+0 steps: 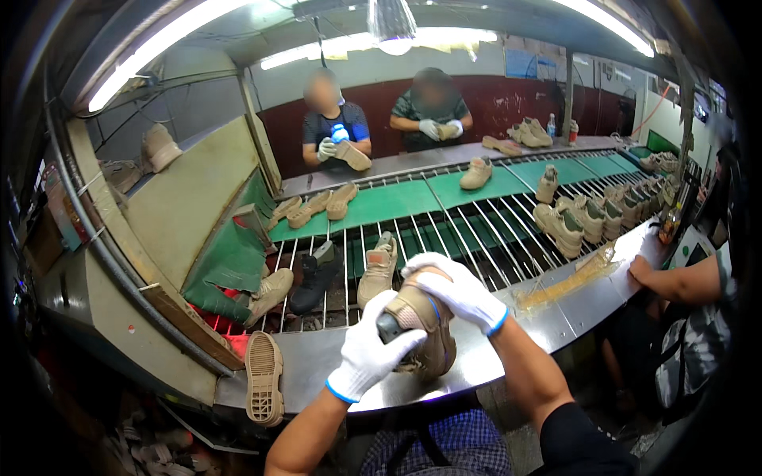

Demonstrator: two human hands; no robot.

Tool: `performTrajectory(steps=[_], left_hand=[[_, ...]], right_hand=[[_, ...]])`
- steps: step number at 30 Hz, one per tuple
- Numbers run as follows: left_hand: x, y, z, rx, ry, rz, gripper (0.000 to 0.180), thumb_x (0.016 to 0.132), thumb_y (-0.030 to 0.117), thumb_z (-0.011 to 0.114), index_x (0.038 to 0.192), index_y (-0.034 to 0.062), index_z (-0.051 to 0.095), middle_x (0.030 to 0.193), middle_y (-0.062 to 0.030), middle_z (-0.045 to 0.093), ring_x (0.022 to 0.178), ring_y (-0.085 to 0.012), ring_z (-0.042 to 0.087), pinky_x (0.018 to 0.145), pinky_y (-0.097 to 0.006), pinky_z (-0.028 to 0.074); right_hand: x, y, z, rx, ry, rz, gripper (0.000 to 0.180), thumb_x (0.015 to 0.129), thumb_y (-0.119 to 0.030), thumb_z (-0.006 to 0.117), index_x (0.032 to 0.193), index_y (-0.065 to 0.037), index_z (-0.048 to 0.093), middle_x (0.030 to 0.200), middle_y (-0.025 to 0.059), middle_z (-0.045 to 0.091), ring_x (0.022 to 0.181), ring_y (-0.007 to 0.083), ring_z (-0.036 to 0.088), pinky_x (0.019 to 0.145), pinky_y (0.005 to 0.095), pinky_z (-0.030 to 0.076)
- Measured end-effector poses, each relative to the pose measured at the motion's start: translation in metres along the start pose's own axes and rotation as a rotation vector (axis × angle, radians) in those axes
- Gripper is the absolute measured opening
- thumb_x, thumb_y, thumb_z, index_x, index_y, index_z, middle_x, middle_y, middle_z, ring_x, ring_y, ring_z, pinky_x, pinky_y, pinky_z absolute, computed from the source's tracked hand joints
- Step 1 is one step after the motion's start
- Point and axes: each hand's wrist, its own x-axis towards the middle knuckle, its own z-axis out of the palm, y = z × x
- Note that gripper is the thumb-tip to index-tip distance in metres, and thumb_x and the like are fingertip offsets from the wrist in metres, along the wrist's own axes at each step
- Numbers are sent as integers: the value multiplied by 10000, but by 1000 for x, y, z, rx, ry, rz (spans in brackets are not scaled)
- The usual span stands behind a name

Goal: The person rubs the edges and soles of shoes while they move along a conveyor belt, then stands up to hand a pair of black shoes to another person.

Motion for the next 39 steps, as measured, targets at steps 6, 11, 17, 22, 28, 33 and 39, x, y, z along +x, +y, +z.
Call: performTrajectory(steps=[6,11,17,22,28,33,39], left_hand=[[8,-55,-1,-216,73,-89,792,830,309,919,1462,54,515,1222,-172,726,1095,-241,727,961,-380,591],[6,-65,-7,-435,127,-189,729,850,91,875,1459,7,483,1337,-125,635,1208,-206,647,1056,-370,542],[-12,-76,-18,-463,124,-157,696,860,54,862,1445,1,489,1298,-133,657,1171,-206,667,1030,-365,557],[-74,-102,-56,-65,176,-474,535,885,232,873,1278,-26,619,1153,-165,750,1065,-198,721,954,-346,575],[-144,-99,-32,657,-158,-393,831,830,776,719,1170,17,721,750,-178,735,749,-368,755,706,-455,594],[-139,-75,-18,713,102,63,848,682,460,948,1315,13,604,1259,-218,641,1112,-408,671,926,-477,561],[-67,-83,-36,656,-338,-3,1136,655,507,945,1561,72,413,1602,-203,429,1307,-417,566,1078,-499,496]], right_hand=[[25,21,14,44,-97,85,638,992,-328,718,1545,-86,512,1515,167,560,1407,262,531,1205,366,400],[-16,59,30,-220,-132,448,876,1023,-413,625,1709,-111,172,1594,247,494,1462,357,496,1245,432,347],[-46,100,23,266,-4,241,491,1114,-291,482,1541,-55,533,1544,216,556,1408,324,560,1192,404,430],[-120,105,-56,-1175,62,220,493,912,-193,687,1395,-104,641,1336,191,630,1234,404,602,1083,509,493],[-171,132,-112,-1581,75,599,502,939,-162,629,1434,-118,552,1212,177,642,988,414,688,863,531,583],[-111,46,-43,-323,203,780,538,971,-128,581,1497,-34,520,1041,132,691,909,147,675,772,309,575],[-105,3,59,-759,-370,364,376,1067,-367,599,1179,-9,621,916,235,719,810,343,729,760,435,583]])
